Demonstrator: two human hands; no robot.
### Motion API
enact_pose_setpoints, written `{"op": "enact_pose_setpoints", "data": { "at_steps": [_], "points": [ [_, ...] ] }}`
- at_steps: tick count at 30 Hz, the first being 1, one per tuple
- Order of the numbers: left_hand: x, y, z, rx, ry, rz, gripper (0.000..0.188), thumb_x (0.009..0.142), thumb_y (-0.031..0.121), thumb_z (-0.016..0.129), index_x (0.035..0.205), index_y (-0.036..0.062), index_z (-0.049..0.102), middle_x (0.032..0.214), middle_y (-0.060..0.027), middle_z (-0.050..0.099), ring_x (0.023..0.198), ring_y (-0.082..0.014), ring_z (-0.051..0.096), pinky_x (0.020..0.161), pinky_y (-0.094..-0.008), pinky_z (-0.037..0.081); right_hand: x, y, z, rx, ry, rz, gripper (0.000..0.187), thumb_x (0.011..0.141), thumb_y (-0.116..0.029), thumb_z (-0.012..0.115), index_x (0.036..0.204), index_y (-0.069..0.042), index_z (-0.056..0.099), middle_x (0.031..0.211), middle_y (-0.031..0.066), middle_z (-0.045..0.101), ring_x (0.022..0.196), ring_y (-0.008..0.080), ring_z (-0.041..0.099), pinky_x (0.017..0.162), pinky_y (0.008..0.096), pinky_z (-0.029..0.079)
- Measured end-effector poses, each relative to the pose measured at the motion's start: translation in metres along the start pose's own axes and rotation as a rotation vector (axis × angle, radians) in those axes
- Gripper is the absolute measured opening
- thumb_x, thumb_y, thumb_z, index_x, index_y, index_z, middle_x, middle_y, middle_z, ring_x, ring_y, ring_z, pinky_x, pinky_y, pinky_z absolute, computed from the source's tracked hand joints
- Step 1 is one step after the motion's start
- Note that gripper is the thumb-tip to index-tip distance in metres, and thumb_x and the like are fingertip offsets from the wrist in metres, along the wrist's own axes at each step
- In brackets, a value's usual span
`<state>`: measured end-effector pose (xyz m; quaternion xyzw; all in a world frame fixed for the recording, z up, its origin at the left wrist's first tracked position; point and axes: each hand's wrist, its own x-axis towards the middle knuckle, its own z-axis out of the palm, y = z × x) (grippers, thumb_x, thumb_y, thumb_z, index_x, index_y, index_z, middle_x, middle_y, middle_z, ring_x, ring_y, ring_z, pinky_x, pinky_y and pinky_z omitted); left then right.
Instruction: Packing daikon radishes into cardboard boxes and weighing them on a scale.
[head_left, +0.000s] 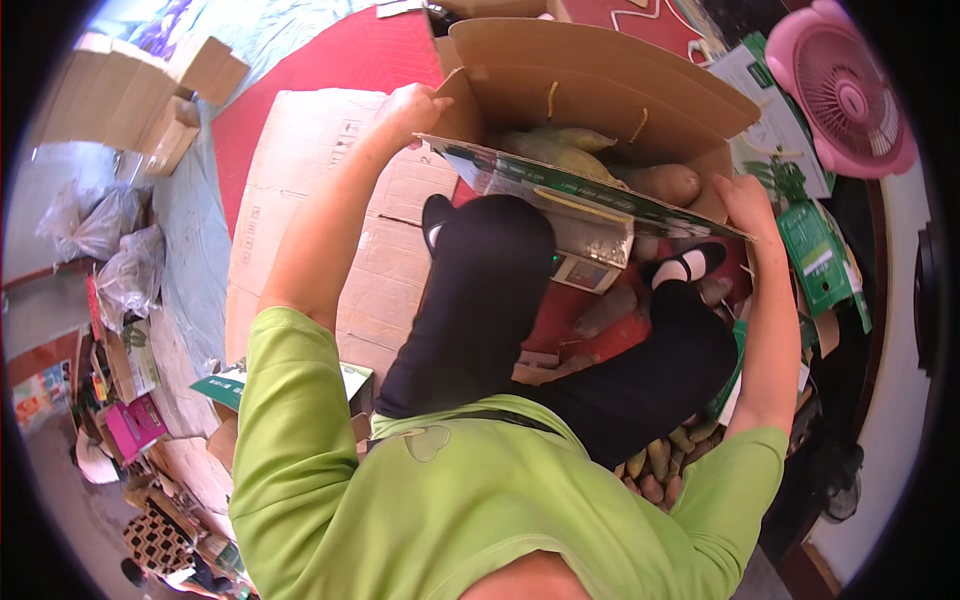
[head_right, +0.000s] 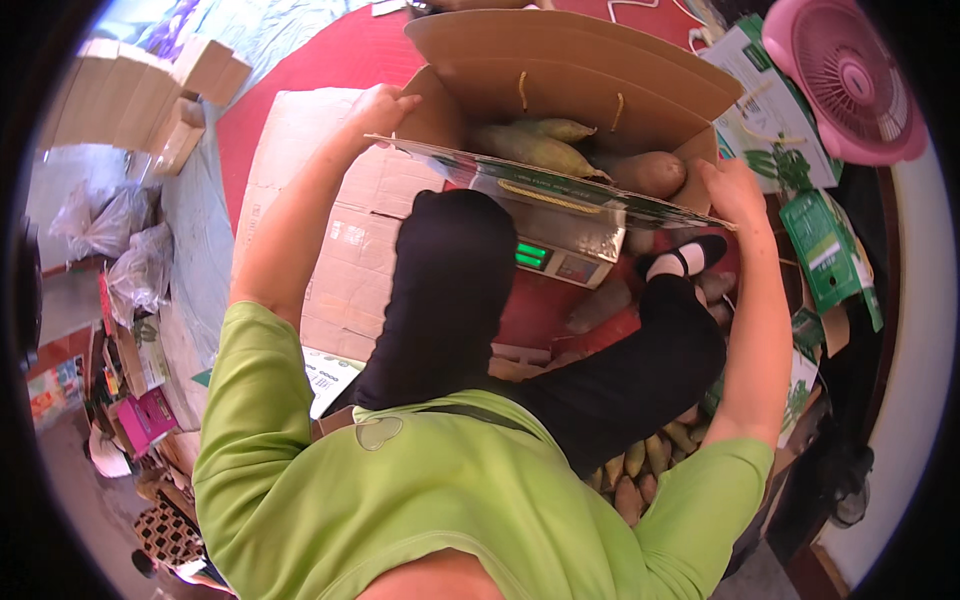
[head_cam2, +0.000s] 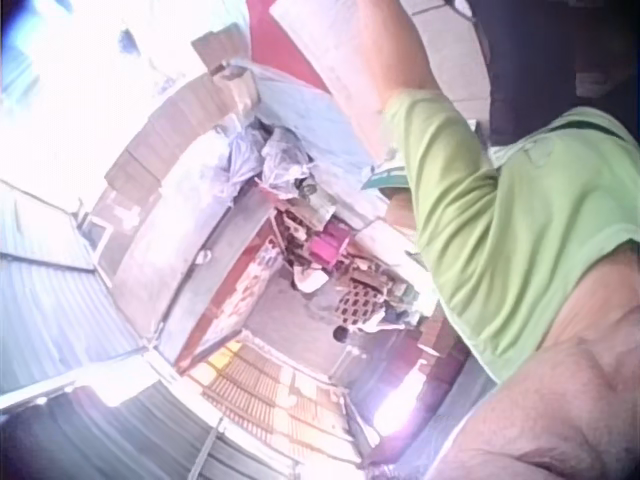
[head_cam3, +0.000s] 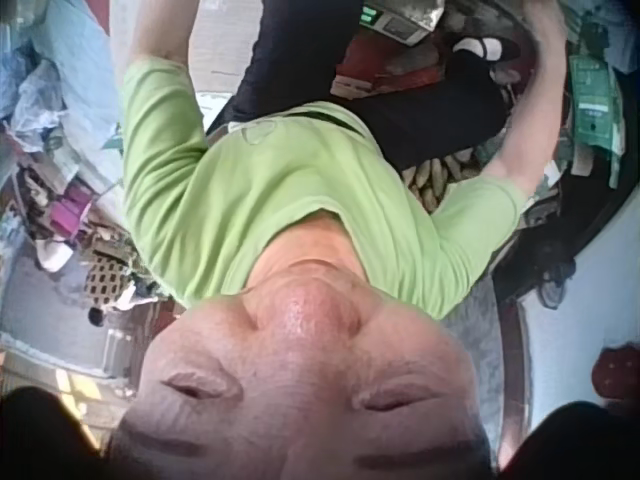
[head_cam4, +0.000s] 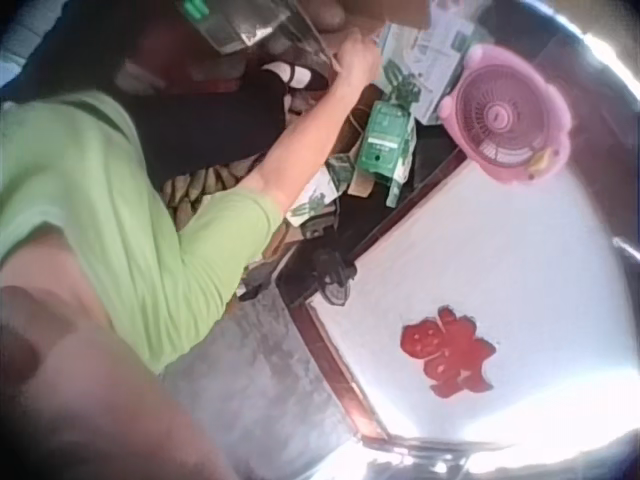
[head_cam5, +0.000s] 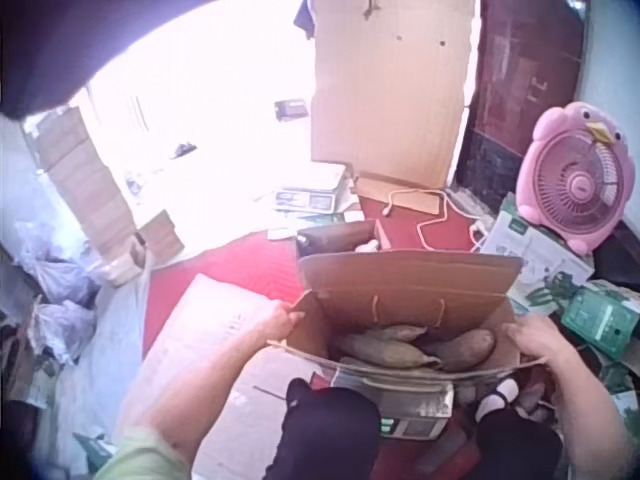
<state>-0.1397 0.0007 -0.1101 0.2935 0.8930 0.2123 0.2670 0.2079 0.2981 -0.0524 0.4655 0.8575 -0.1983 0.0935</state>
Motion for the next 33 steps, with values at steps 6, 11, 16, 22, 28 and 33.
{"op": "enact_pose_setpoints", "data": {
  "at_steps": [6,11,16,22,28,33],
  "points": [
    [-0.032,-0.081,-0.061,-0.01,0.208,0.017,0.038,0.089,0.037,0.054,0.093,0.0013,0.067,0.077,-0.0178,0.066,0.054,-0.0257,0.064,0.06,-0.036,0.052,0.006,-0.095,-0.006,-0.066,0.106,-0.24,0.045,0.084,-0.036,0.05,0.078,0.005,0.067,0.071,0.0271,0.063,0.076,0.0404,0.065,0.072,0.0455,0.048],
    [-0.099,-0.153,-0.107,-0.081,0.273,-0.13,0.039,0.089,0.035,0.055,0.084,-0.0035,0.062,0.062,-0.0157,0.059,0.049,-0.0252,0.06,0.055,-0.0382,0.048,-0.011,-0.198,0.02,-0.054,-0.025,-0.362,0.044,0.088,-0.034,0.048,0.075,0.003,0.068,0.06,0.0176,0.063,0.055,0.0299,0.064,0.064,0.041,0.05],
    [-0.172,-0.257,-0.141,-0.118,0.338,-0.131,0.032,0.091,0.027,0.054,0.089,-0.0035,0.064,0.061,-0.0141,0.058,0.046,-0.023,0.058,0.048,-0.0367,0.047,-0.045,-0.289,0.081,-0.046,-0.157,-0.43,0.038,0.086,-0.03,0.05,0.079,0.002,0.068,0.063,0.0175,0.065,0.057,0.0292,0.067,0.069,0.0402,0.053],
    [-0.261,-0.358,-0.164,-0.092,0.214,-0.357,0.027,0.092,0.022,0.051,0.095,-0.0025,0.062,0.059,-0.0077,0.054,0.042,-0.0169,0.05,0.042,-0.0335,0.044,-0.103,-0.354,0.189,-0.085,-0.299,-0.498,0.036,0.085,-0.031,0.057,0.084,0.002,0.07,0.077,0.0202,0.068,0.074,0.03,0.069,0.076,0.0415,0.053],
    [-0.33,-0.467,-0.149,-0.075,0.142,-0.506,0.029,0.092,0.023,0.052,0.082,-0.0026,0.061,0.058,-0.0071,0.056,0.043,-0.0184,0.054,0.041,-0.0343,0.044,-0.184,-0.37,0.272,-0.113,-0.75,-0.426,0.033,0.077,-0.022,0.055,0.096,0.001,0.069,0.098,0.0213,0.067,0.094,0.0331,0.066,0.081,0.0411,0.053],
    [-0.361,-0.541,-0.114,-0.189,0.043,-0.704,0.025,0.089,0.025,0.052,0.072,0.0064,0.057,0.059,-0.0037,0.057,0.055,-0.0173,0.059,0.048,-0.0364,0.045,-0.213,-0.363,0.294,-0.028,-1.062,-0.534,0.035,0.084,-0.034,0.056,0.065,-0.007,0.067,0.056,0.0044,0.064,0.057,0.0197,0.066,0.063,0.0357,0.054]
  ]
}}
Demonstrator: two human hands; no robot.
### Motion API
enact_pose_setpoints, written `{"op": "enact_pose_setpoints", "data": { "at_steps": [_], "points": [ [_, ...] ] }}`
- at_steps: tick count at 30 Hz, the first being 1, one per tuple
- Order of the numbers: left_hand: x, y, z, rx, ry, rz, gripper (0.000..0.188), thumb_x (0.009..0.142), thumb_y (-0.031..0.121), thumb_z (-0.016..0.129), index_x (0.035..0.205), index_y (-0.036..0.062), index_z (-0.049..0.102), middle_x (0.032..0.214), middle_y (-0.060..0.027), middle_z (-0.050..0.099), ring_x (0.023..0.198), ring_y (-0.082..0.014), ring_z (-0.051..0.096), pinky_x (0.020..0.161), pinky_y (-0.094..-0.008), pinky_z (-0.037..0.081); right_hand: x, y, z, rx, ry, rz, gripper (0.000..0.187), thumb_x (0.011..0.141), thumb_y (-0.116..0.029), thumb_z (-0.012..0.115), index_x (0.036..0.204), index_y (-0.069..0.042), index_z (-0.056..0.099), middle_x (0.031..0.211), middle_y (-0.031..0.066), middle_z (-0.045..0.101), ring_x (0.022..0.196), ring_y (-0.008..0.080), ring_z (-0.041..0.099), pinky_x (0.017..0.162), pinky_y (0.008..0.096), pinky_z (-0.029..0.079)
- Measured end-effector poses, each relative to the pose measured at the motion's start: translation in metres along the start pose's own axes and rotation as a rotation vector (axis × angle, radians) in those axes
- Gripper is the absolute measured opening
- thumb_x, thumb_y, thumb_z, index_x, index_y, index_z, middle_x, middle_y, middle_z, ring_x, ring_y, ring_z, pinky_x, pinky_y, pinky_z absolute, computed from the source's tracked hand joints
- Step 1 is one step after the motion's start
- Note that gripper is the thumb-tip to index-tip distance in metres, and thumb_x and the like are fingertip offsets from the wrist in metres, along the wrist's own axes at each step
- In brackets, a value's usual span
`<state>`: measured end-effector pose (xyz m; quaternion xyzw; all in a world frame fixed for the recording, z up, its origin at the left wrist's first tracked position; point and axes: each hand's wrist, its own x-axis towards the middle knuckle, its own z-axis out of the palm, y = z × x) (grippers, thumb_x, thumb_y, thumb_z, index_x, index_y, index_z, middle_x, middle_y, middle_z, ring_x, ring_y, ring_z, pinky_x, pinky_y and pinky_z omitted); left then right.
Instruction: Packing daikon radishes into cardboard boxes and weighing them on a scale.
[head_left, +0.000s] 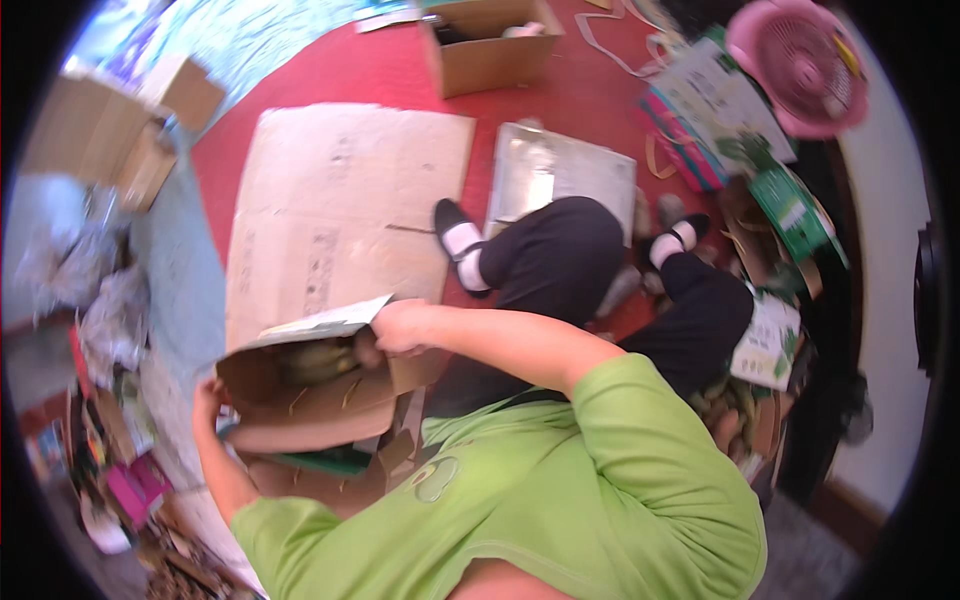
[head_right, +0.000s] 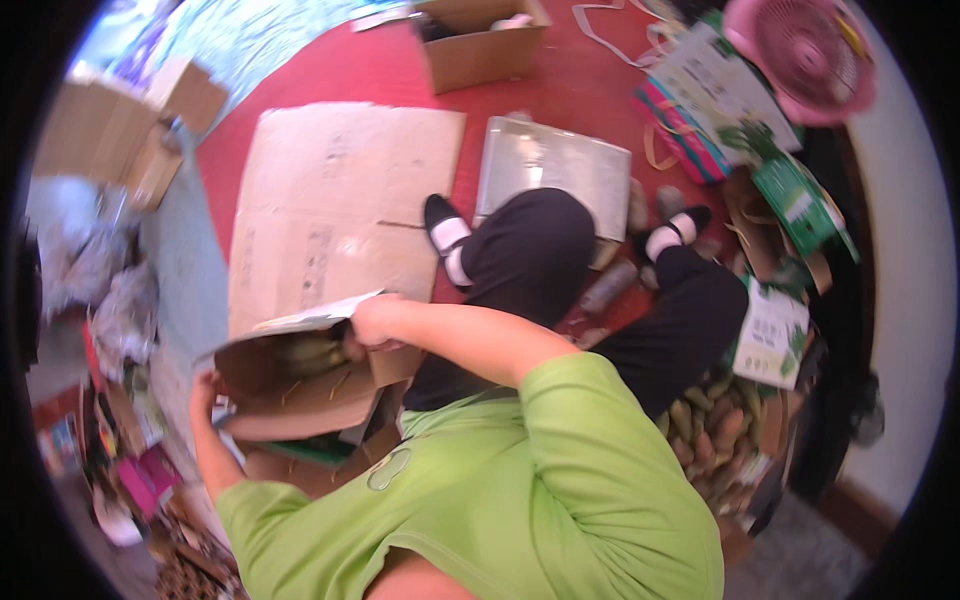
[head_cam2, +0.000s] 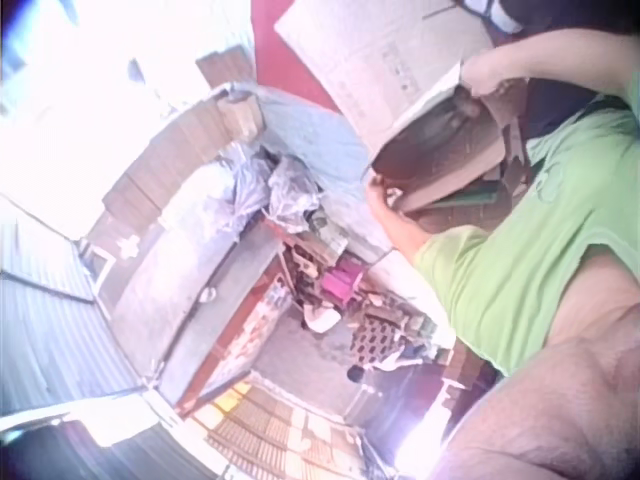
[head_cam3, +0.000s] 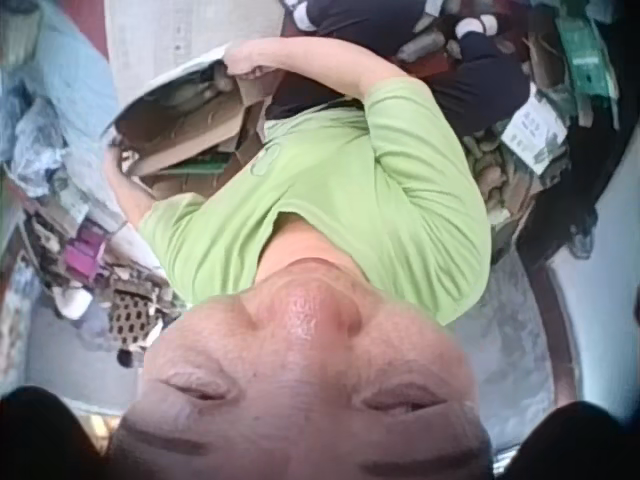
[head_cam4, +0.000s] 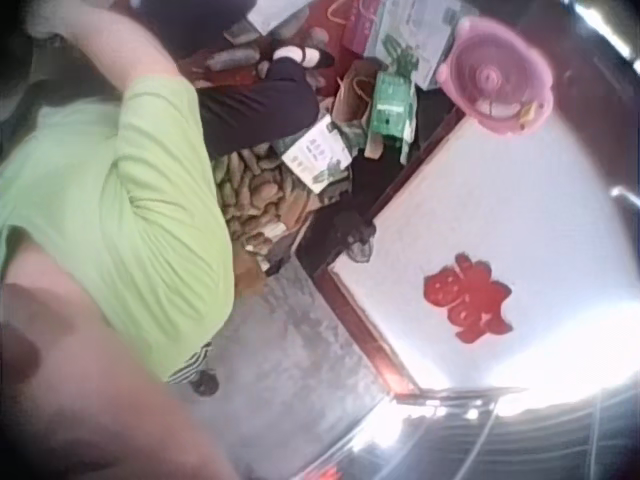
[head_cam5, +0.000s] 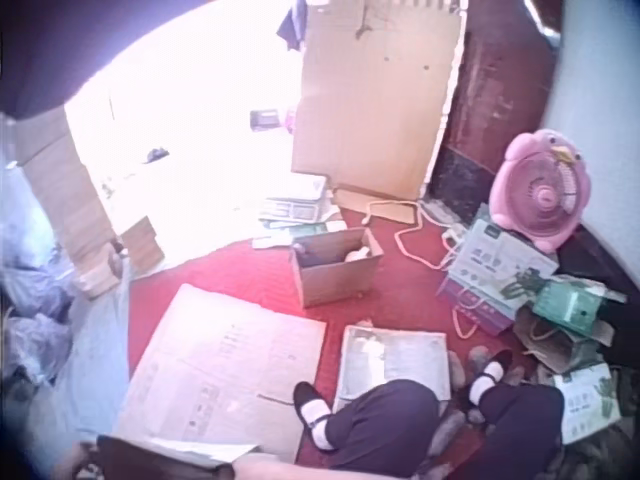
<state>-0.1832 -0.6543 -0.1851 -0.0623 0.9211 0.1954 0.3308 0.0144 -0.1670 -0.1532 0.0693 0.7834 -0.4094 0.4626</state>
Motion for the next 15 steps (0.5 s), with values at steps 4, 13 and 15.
{"op": "enact_pose_setpoints", "data": {
  "at_steps": [4,13,15],
  "points": [
    [0.009,-0.018,-0.029,-0.094,0.173,0.15,0.017,0.087,0.004,0.047,0.074,0.0052,0.058,0.064,-0.0041,0.054,0.05,-0.0129,0.047,0.043,-0.0287,0.04,0.003,-0.014,-0.019,-0.178,0.345,-0.256,0.029,0.081,-0.031,0.06,0.087,-0.005,0.072,0.085,0.0159,0.069,0.087,0.0323,0.066,0.078,0.0433,0.052],
    [-0.057,0.158,-0.02,0.685,0.56,0.172,0.024,0.075,0.002,0.053,0.098,0.0008,0.06,0.096,-0.0244,0.063,0.089,-0.0403,0.059,0.079,-0.0439,0.045,-0.111,0.075,-0.135,0.219,0.683,-0.497,0.023,0.08,-0.023,0.059,0.085,-0.004,0.07,0.08,0.0148,0.069,0.074,0.0255,0.067,0.071,0.0385,0.052],
    [-0.067,0.163,-0.029,0.744,0.612,0.182,0.026,0.075,0.005,0.054,0.099,-0.0002,0.062,0.093,-0.0226,0.064,0.088,-0.0372,0.062,0.079,-0.0415,0.048,-0.164,0.094,-0.154,0.375,0.764,-0.476,0.023,0.081,-0.021,0.058,0.086,-0.001,0.069,0.075,0.0109,0.069,0.068,0.0192,0.066,0.067,0.0329,0.052]
  ]
}}
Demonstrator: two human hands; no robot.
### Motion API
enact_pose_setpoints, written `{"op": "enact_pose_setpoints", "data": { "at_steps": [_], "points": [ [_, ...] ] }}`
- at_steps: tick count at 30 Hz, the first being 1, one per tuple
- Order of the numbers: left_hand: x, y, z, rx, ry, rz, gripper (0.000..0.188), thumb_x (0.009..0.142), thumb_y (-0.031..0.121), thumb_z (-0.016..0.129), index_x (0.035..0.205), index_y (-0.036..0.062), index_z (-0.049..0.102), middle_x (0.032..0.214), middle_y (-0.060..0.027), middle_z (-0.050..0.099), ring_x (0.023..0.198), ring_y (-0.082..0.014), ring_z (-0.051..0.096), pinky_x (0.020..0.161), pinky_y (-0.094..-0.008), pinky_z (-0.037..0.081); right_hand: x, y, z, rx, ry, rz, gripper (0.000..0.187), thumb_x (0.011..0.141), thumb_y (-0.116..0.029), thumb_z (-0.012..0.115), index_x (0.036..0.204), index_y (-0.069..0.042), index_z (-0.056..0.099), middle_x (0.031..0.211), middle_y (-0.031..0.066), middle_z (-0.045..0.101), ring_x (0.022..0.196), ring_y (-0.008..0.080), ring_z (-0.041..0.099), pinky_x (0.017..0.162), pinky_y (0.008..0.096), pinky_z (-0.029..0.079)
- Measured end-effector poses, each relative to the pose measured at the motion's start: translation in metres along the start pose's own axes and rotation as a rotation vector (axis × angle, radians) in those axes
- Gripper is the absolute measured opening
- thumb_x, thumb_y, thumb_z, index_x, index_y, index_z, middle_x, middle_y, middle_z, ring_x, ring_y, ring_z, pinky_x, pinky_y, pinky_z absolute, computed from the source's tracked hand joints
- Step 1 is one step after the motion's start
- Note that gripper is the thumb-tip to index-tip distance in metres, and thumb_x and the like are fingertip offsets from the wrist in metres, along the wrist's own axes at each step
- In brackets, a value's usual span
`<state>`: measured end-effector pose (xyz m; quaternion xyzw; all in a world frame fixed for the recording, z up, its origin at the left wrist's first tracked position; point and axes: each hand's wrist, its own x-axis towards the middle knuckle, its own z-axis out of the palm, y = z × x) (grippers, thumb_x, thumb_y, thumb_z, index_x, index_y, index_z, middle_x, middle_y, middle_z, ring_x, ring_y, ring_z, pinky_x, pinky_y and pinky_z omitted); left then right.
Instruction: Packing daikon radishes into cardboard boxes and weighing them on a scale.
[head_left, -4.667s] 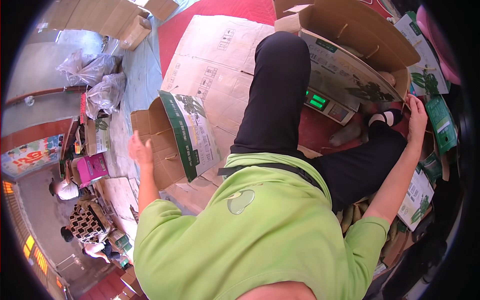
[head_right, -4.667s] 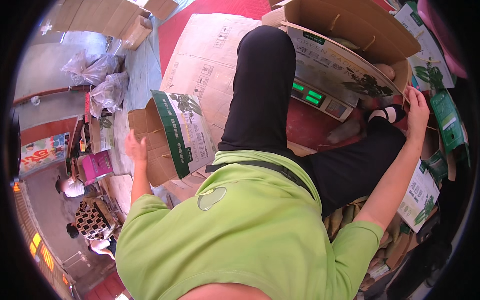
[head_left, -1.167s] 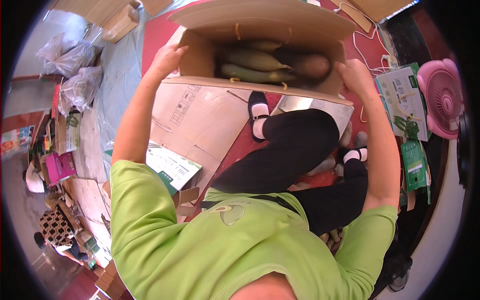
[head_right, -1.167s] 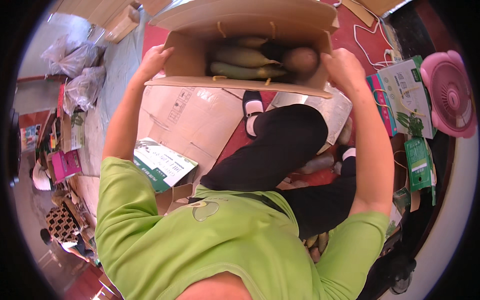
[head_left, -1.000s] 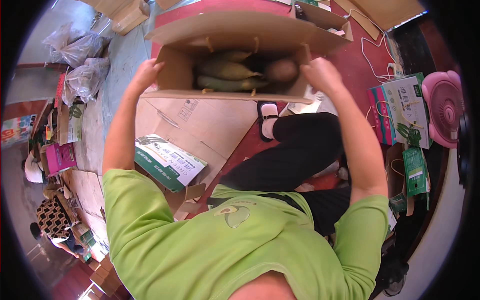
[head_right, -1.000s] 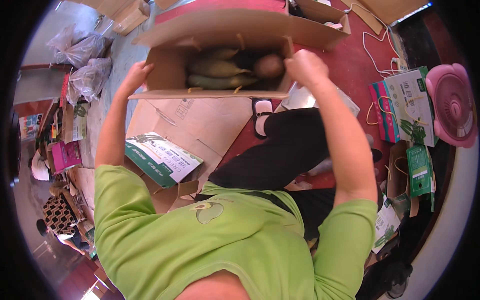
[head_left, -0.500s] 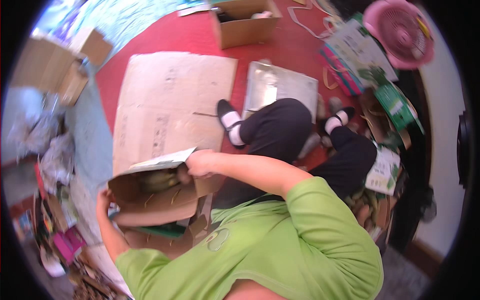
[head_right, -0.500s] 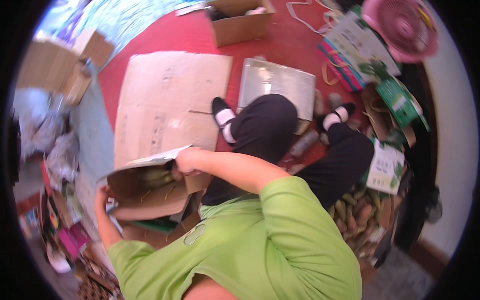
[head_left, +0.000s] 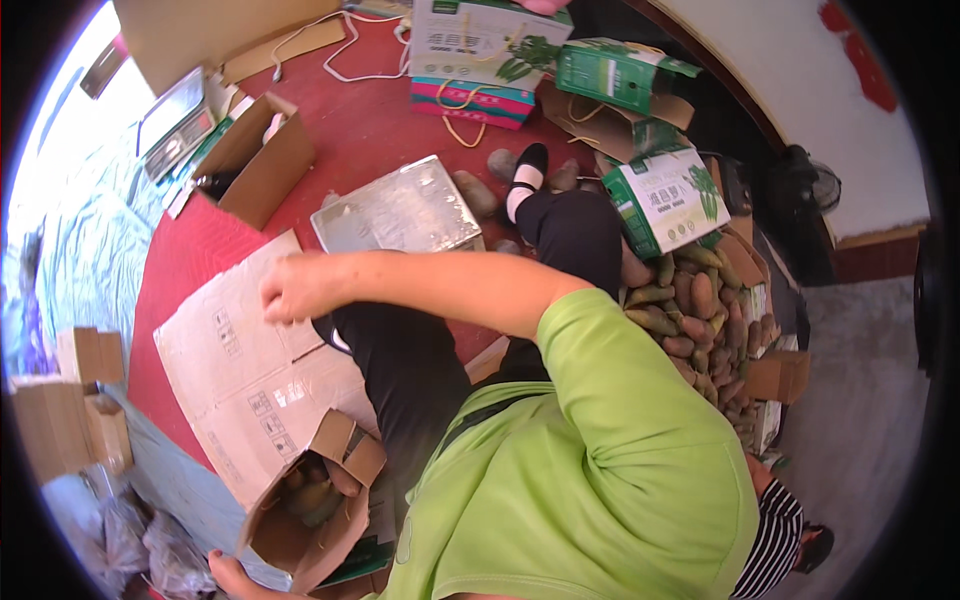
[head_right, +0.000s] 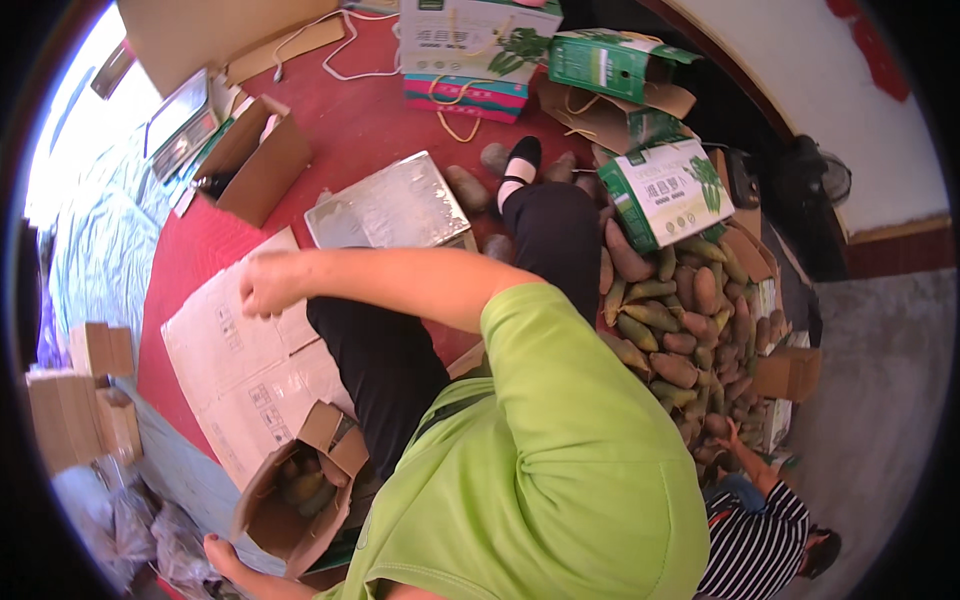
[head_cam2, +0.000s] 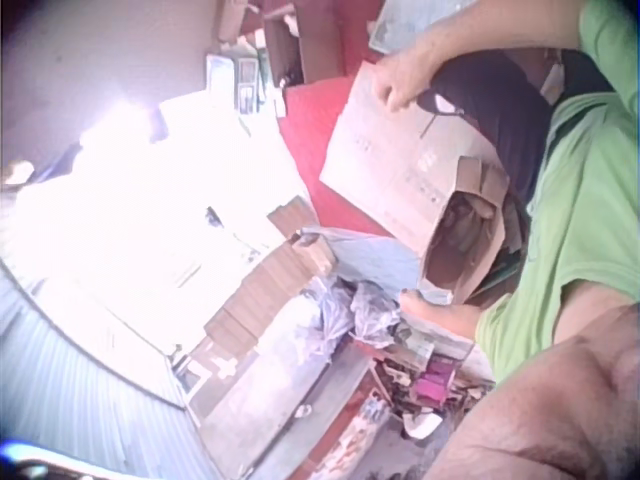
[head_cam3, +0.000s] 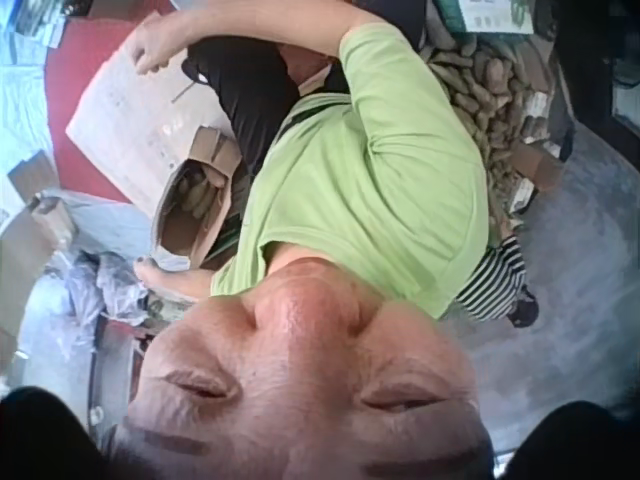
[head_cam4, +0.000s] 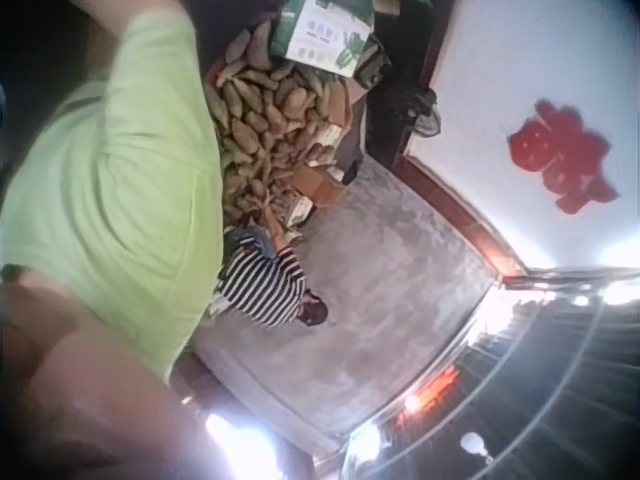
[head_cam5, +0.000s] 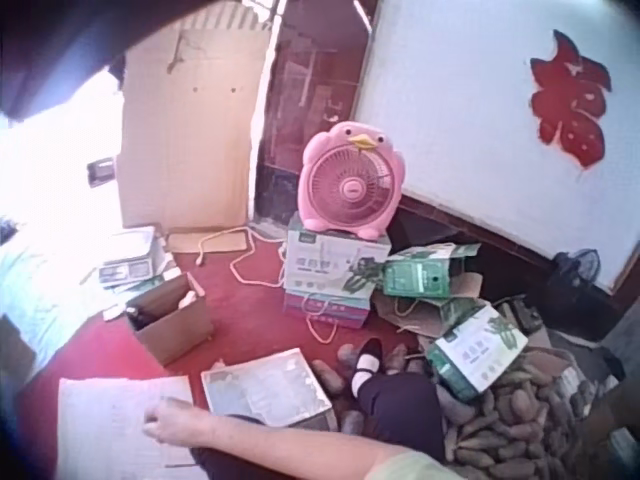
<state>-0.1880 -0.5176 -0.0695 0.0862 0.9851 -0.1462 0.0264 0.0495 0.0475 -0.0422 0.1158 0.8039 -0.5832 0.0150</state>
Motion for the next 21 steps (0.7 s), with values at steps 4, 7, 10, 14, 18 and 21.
{"op": "enact_pose_setpoints", "data": {
  "at_steps": [4,7,10,14,18,21],
  "points": [
    [0.041,0.009,-0.001,-0.253,0.057,0.181,0.029,0.076,0.006,0.056,0.104,-0.0001,0.061,0.095,-0.0216,0.065,0.089,-0.0361,0.063,0.08,-0.041,0.048,-0.04,0.011,-0.078,0.009,0.216,-0.035,0.023,0.083,-0.02,0.059,0.087,0.001,0.067,0.075,0.0091,0.068,0.067,0.0141,0.065,0.064,0.0286,0.052],
    [0.034,0.133,-0.052,-0.469,0.018,0.389,0.024,0.084,0.008,0.058,0.107,0.0,0.06,0.095,-0.0171,0.064,0.086,-0.0267,0.062,0.077,-0.036,0.048,-0.095,0.038,-0.136,0.092,0.406,0.077,0.022,0.084,-0.021,0.061,0.09,0.0,0.066,0.078,0.0077,0.067,0.069,0.0129,0.064,0.064,0.0275,0.051],
    [0.02,0.225,-0.081,-0.713,0.09,0.553,0.022,0.087,0.008,0.059,0.108,0.0001,0.06,0.096,-0.0147,0.065,0.086,-0.0212,0.062,0.076,-0.0326,0.049,-0.141,0.061,-0.175,0.158,0.571,0.078,0.021,0.085,-0.021,0.062,0.092,-0.002,0.066,0.082,0.006,0.068,0.072,0.0126,0.064,0.062,0.0259,0.05],
    [-0.04,0.375,-0.149,-0.723,0.066,0.87,0.019,0.085,0.004,0.058,0.103,-0.0024,0.062,0.099,-0.0154,0.063,0.092,-0.0265,0.062,0.081,-0.0349,0.047,-0.22,0.088,-0.213,0.174,0.786,0.235,0.022,0.088,-0.025,0.061,0.096,-0.006,0.066,0.086,0.0041,0.067,0.075,0.0112,0.063,0.061,0.0231,0.047],
    [-0.113,0.491,-0.19,-0.861,0.03,1.181,0.017,0.083,0.003,0.06,0.099,-0.001,0.064,0.098,-0.0164,0.063,0.094,-0.0321,0.061,0.082,-0.0354,0.047,-0.293,0.133,-0.234,0.33,1.066,0.415,0.018,0.087,-0.022,0.061,0.096,-0.007,0.065,0.083,0.0048,0.067,0.068,0.0117,0.062,0.055,0.0246,0.047],
    [-0.154,0.544,-0.198,-0.774,0.054,1.338,0.017,0.081,0.004,0.063,0.097,0.0017,0.065,0.096,-0.0164,0.063,0.091,-0.035,0.06,0.08,-0.0393,0.047,-0.34,0.176,-0.247,0.335,1.167,0.485,0.018,0.087,-0.022,0.061,0.097,-0.007,0.065,0.084,0.0041,0.067,0.066,0.0115,0.062,0.053,0.0246,0.047]
  ]
}}
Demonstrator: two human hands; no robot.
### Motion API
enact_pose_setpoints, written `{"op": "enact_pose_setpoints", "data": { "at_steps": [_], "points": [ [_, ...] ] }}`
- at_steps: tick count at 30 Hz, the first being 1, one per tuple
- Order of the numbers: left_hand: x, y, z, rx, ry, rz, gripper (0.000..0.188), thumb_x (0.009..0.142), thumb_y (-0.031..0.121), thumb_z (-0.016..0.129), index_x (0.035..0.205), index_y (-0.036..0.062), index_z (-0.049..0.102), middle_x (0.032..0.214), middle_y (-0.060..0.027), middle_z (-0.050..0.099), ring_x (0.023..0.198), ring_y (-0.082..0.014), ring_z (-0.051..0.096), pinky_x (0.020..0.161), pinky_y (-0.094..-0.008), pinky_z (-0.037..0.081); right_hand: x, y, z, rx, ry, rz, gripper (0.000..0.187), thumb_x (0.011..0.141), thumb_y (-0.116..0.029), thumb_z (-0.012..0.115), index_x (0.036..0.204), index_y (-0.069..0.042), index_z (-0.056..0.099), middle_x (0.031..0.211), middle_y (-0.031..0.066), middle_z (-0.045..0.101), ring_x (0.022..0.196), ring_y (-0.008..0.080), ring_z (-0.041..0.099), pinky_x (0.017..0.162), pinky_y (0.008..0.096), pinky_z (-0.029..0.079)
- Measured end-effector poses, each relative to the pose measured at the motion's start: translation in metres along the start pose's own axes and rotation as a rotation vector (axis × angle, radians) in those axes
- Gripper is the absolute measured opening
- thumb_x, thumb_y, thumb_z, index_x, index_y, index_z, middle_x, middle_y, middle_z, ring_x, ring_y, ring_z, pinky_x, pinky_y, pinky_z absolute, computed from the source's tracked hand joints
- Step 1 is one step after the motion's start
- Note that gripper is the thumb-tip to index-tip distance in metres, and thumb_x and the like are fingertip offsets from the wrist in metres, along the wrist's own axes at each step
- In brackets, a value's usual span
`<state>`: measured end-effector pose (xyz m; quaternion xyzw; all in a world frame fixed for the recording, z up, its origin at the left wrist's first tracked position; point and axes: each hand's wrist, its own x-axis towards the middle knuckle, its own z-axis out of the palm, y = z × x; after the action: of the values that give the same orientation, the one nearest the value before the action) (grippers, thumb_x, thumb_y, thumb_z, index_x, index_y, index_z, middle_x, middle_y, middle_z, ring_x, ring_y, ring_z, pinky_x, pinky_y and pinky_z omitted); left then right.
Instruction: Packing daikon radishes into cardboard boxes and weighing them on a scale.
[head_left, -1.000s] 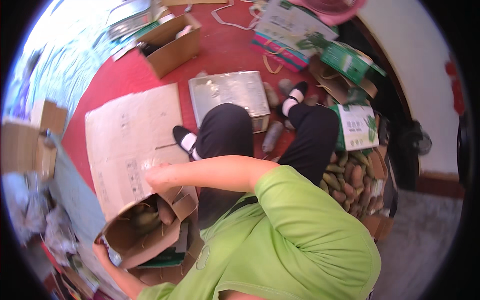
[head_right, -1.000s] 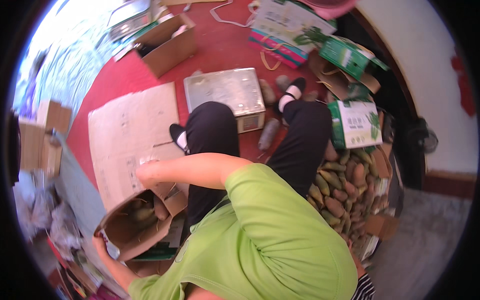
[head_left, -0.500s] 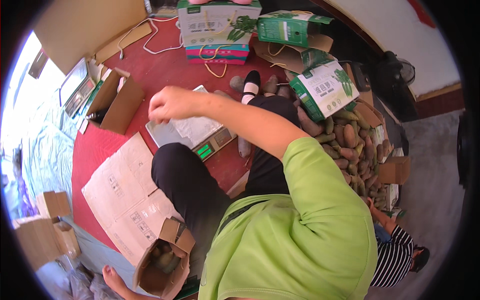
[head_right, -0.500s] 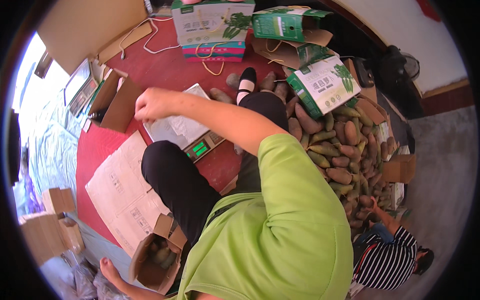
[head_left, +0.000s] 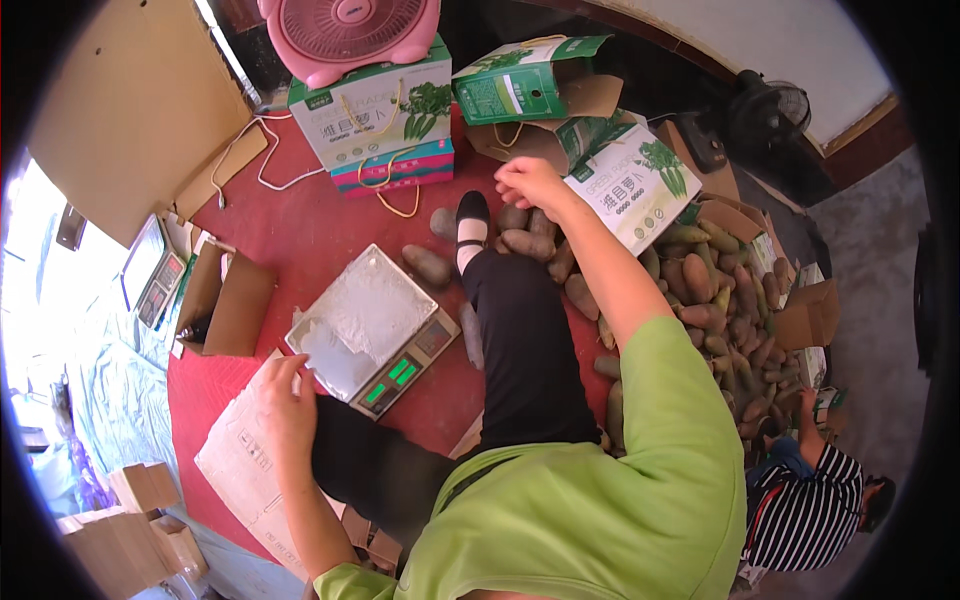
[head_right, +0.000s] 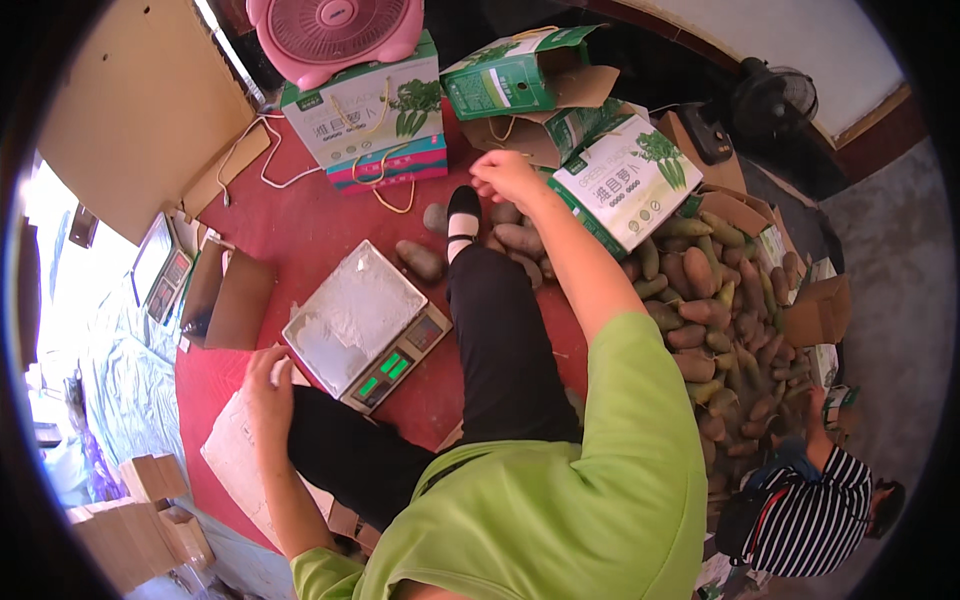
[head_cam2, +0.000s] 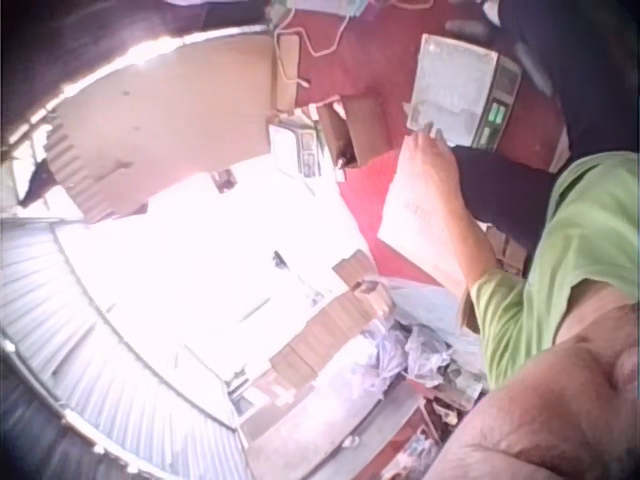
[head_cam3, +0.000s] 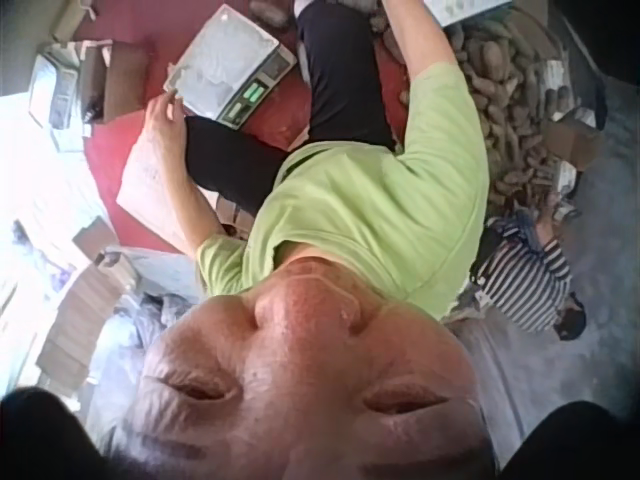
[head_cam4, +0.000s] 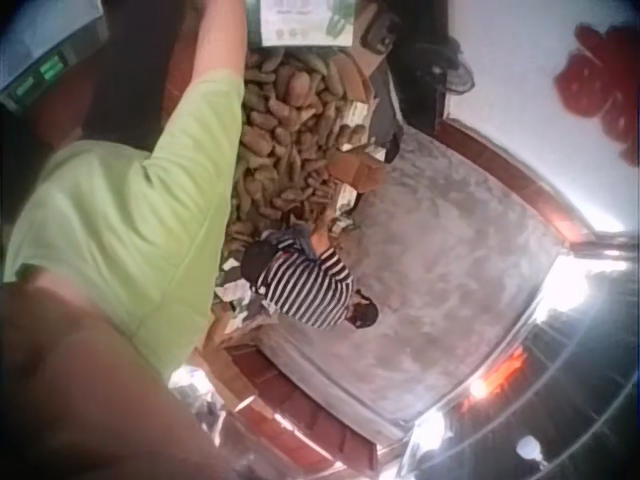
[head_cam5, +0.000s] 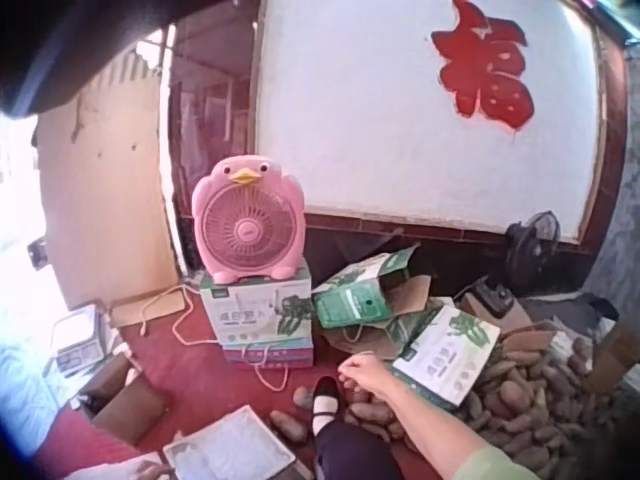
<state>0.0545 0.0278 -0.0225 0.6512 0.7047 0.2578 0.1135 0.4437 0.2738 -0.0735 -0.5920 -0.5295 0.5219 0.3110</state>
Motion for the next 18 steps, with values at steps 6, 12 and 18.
{"op": "enact_pose_setpoints", "data": {
  "at_steps": [6,12,18],
  "points": [
    [0.015,-0.002,0.031,0.189,-0.189,-0.028,0.015,0.08,0.012,0.064,0.093,0.0057,0.067,0.091,-0.0125,0.062,0.091,-0.0318,0.059,0.081,-0.0413,0.045,0.028,0.038,-0.058,0.089,0.249,0.13,0.015,0.087,-0.019,0.06,0.097,-0.007,0.064,0.083,0.003,0.066,0.063,0.0108,0.061,0.05,0.0245,0.046],
    [0.023,-0.005,0.038,0.221,-0.249,-0.09,0.015,0.079,0.012,0.064,0.092,0.0044,0.067,0.089,-0.0128,0.062,0.09,-0.0316,0.059,0.081,-0.0411,0.045,0.086,0.051,-0.093,0.108,0.41,0.057,0.015,0.086,-0.018,0.063,0.099,-0.012,0.063,0.088,0.0006,0.064,0.075,0.0105,0.06,0.057,0.0277,0.046],
    [0.03,-0.003,0.043,0.249,-0.27,-0.125,0.015,0.079,0.011,0.065,0.092,0.0044,0.067,0.088,-0.0124,0.062,0.089,-0.031,0.059,0.081,-0.0407,0.045,0.146,0.042,-0.115,-0.149,0.725,-0.161,0.039,0.077,-0.016,0.069,0.112,-0.003,0.061,0.104,0.0158,0.065,0.095,0.0278,0.063,0.084,0.0361,0.049]
  ]
}}
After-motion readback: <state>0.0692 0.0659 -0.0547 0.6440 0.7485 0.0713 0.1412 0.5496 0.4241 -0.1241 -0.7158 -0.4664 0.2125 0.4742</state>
